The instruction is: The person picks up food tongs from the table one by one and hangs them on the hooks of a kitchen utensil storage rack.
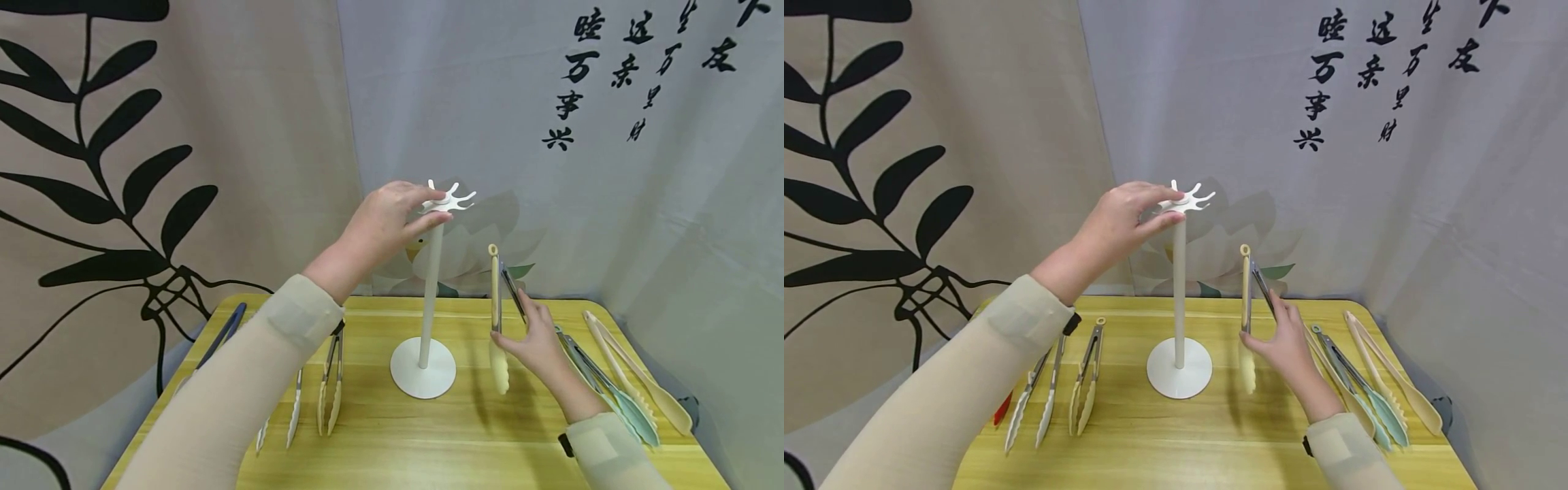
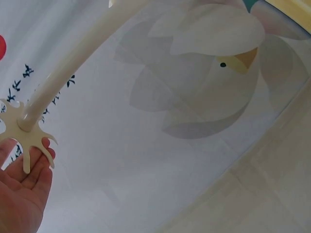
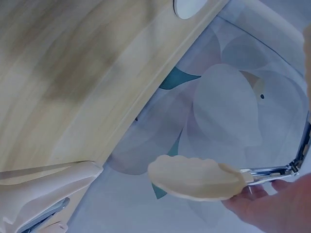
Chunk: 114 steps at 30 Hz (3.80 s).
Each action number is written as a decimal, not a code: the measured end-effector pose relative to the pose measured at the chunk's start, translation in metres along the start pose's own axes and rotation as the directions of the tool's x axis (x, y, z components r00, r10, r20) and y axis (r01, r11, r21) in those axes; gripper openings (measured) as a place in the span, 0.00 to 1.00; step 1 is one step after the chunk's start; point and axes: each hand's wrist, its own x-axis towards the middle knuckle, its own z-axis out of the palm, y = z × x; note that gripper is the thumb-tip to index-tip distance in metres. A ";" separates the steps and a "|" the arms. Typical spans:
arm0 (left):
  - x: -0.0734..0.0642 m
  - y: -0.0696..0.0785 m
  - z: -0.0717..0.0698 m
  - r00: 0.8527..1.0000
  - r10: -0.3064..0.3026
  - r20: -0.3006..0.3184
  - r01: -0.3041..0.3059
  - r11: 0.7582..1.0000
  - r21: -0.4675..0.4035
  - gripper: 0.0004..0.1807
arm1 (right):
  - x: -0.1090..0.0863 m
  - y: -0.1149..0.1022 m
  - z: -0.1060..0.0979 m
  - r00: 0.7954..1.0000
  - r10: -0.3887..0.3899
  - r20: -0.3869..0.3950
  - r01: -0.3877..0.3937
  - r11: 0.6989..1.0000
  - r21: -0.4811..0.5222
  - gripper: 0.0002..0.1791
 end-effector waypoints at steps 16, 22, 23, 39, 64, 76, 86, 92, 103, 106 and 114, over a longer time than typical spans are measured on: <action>0.001 0.000 0.000 1.000 0.017 0.004 -0.017 0.999 0.034 0.25 | -0.005 -0.016 -0.005 0.996 -0.079 -0.049 0.082 0.994 0.068 0.57; 0.000 0.000 0.002 0.999 0.035 -0.029 -0.033 0.999 0.041 0.25 | -0.006 -0.021 -0.006 0.990 -0.109 -0.087 0.116 0.990 0.084 0.57; 0.000 0.000 0.002 0.999 0.038 -0.036 -0.037 0.998 0.044 0.25 | -0.006 -0.021 -0.007 0.989 -0.115 -0.096 0.123 0.988 0.088 0.57; 0.001 0.006 0.007 0.995 0.054 -0.084 -0.045 0.994 0.100 0.23 | -0.007 -0.031 -0.010 0.960 -0.188 -0.206 0.221 0.964 0.150 0.57; 0.001 0.013 0.012 0.990 0.035 -0.134 -0.015 0.989 0.147 0.25 | -0.005 -0.050 -0.021 0.912 -0.281 -0.298 0.343 0.922 0.181 0.59; 0.002 0.015 0.013 0.991 0.026 -0.128 -0.005 0.986 0.164 0.26 | -0.005 -0.064 -0.027 0.893 -0.320 -0.316 0.391 0.900 0.194 0.60; 0.003 0.017 0.014 0.988 0.026 -0.149 0.000 0.985 0.172 0.26 | -0.002 -0.069 -0.028 0.854 -0.389 -0.346 0.468 0.864 0.184 0.60; 0.003 0.019 0.015 0.989 0.009 -0.147 0.017 0.983 0.180 0.26 | 0.000 -0.073 -0.029 0.851 -0.396 -0.344 0.476 0.859 0.187 0.61; 0.003 0.021 0.018 0.984 0.008 -0.176 0.025 0.982 0.185 0.27 | 0.003 -0.075 -0.030 0.839 -0.425 -0.340 0.502 0.845 0.184 0.61; 0.003 0.021 0.019 0.983 0.009 -0.184 0.026 0.982 0.186 0.27 | 0.003 -0.075 -0.030 0.839 -0.428 -0.335 0.504 0.845 0.182 0.60; 0.003 0.022 0.020 0.979 0.011 -0.203 0.026 0.984 0.176 0.26 | 0.005 -0.075 -0.029 0.844 -0.430 -0.320 0.501 0.845 0.187 0.61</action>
